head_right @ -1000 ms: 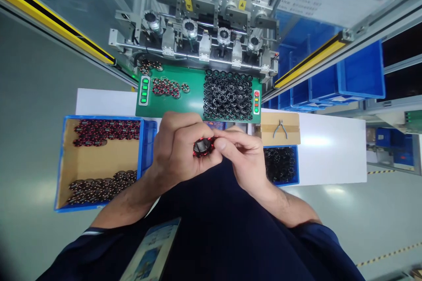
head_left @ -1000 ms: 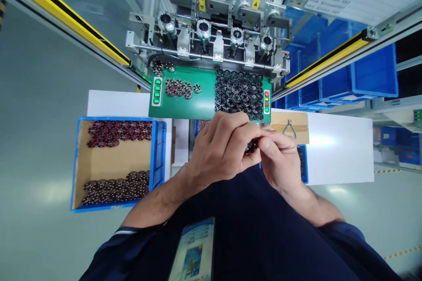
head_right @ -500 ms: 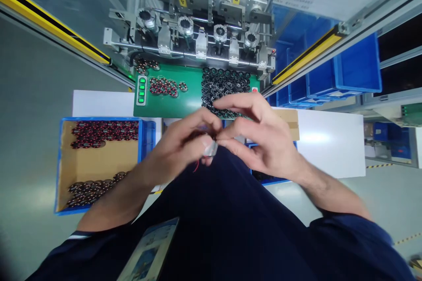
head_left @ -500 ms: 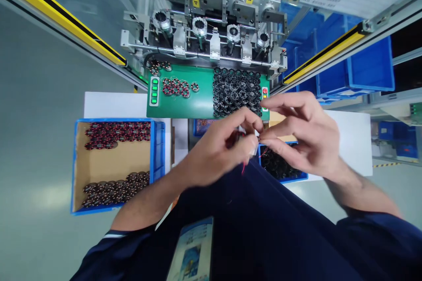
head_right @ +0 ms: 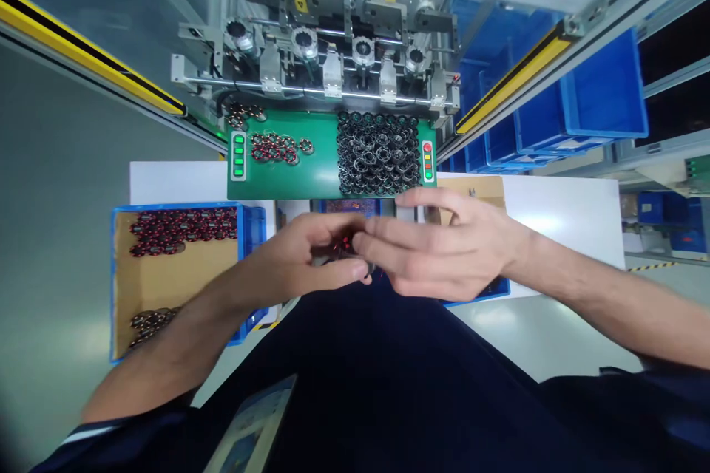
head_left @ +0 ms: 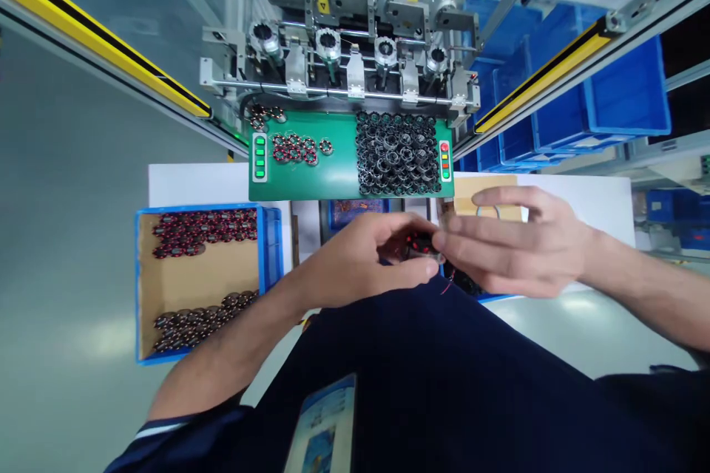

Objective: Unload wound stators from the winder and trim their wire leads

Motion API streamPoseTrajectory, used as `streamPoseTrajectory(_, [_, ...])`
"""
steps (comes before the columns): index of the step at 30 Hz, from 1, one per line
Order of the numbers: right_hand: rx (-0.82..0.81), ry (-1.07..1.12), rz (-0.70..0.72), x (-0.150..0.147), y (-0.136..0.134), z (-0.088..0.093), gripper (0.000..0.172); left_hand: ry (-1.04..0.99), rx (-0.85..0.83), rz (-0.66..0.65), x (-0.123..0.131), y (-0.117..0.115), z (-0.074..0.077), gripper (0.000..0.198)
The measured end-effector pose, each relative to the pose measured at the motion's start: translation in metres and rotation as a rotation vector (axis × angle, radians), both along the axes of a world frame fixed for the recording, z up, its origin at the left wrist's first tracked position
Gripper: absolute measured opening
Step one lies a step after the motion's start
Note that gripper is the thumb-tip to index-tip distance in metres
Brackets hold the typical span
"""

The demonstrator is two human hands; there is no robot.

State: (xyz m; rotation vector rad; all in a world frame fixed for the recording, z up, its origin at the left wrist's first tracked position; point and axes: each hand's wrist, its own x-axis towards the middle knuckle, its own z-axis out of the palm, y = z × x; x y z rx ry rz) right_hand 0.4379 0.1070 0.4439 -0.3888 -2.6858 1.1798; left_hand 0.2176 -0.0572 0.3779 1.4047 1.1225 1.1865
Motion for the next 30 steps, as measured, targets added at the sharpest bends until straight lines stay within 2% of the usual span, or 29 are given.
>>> streamPoseTrajectory(1, [-0.032, 0.016, 0.038, 0.001, 0.007, 0.006, 0.014, -0.021, -0.029, -0.041, -0.003, -0.002, 0.004, 0.024])
streamPoseTrajectory(2, [-0.09, 0.015, 0.05, 0.002, 0.013, 0.011, 0.02, 0.021, -0.01, -0.005, -0.006, -0.004, 0.006, 0.029])
streamPoseTrajectory(3, [-0.182, -0.012, 0.036, 0.003, 0.019, 0.015, 0.025, 0.107, 0.049, 0.085, -0.007, -0.006, 0.007, 0.033])
streamPoseTrajectory(6, [-0.613, -0.271, -0.028, 0.002, 0.026, 0.016, 0.041, 0.378, 0.373, 0.299, -0.004, -0.009, 0.005, 0.033])
streamPoseTrajectory(8, [-0.856, -0.435, 0.002, -0.001, 0.024, 0.009, 0.048, 0.489, 0.608, 0.327, -0.001, -0.007, 0.003, 0.026])
streamPoseTrajectory(10, [-0.953, -0.511, 0.037, -0.003, 0.019, 0.003, 0.054, 0.576, 0.751, 0.329, -0.001, -0.003, 0.005, 0.022])
streamPoseTrajectory(12, [-0.839, -0.48, 0.05, -0.005, 0.012, 0.002, 0.054, 0.632, 0.732, 0.285, -0.003, -0.001, 0.01, 0.023])
streamPoseTrajectory(14, [-0.568, -0.384, 0.058, -0.005, 0.006, 0.008, 0.044, 0.612, 0.566, 0.27, -0.004, 0.001, 0.015, 0.023])
streamPoseTrajectory(17, [-0.221, -0.26, 0.057, -0.003, 0.002, 0.026, 0.039, 0.422, 0.227, 0.199, -0.003, 0.0, 0.02, 0.024])
streamPoseTrajectory(19, [-0.125, -0.199, 0.035, -0.001, 0.005, 0.036, 0.038, 0.32, 0.134, 0.158, -0.001, -0.003, 0.019, 0.026])
streamPoseTrajectory(21, [-0.196, -0.174, -0.013, 0.001, 0.011, 0.038, 0.032, 0.357, 0.218, 0.214, 0.0, -0.006, 0.015, 0.028])
streamPoseTrajectory(23, [-0.489, -0.247, -0.053, 0.002, 0.017, 0.03, 0.041, 0.473, 0.388, 0.321, 0.0, -0.008, 0.009, 0.029])
streamPoseTrajectory(25, [-0.82, -0.384, -0.031, 0.002, 0.017, 0.016, 0.052, 0.538, 0.546, 0.324, -0.002, -0.007, 0.005, 0.028])
streamPoseTrajectory(26, [-0.93, -0.45, -0.007, 0.002, 0.015, 0.009, 0.055, 0.543, 0.599, 0.293, -0.004, -0.006, 0.004, 0.028])
streamPoseTrajectory(28, [-0.976, -0.497, 0.014, 0.002, 0.008, -0.004, 0.059, 0.532, 0.633, 0.212, -0.006, -0.002, 0.004, 0.026])
streamPoseTrajectory(30, [-0.772, -0.395, -0.023, 0.003, 0.0, -0.009, 0.055, 0.527, 0.596, 0.195, -0.007, 0.0, 0.007, 0.023])
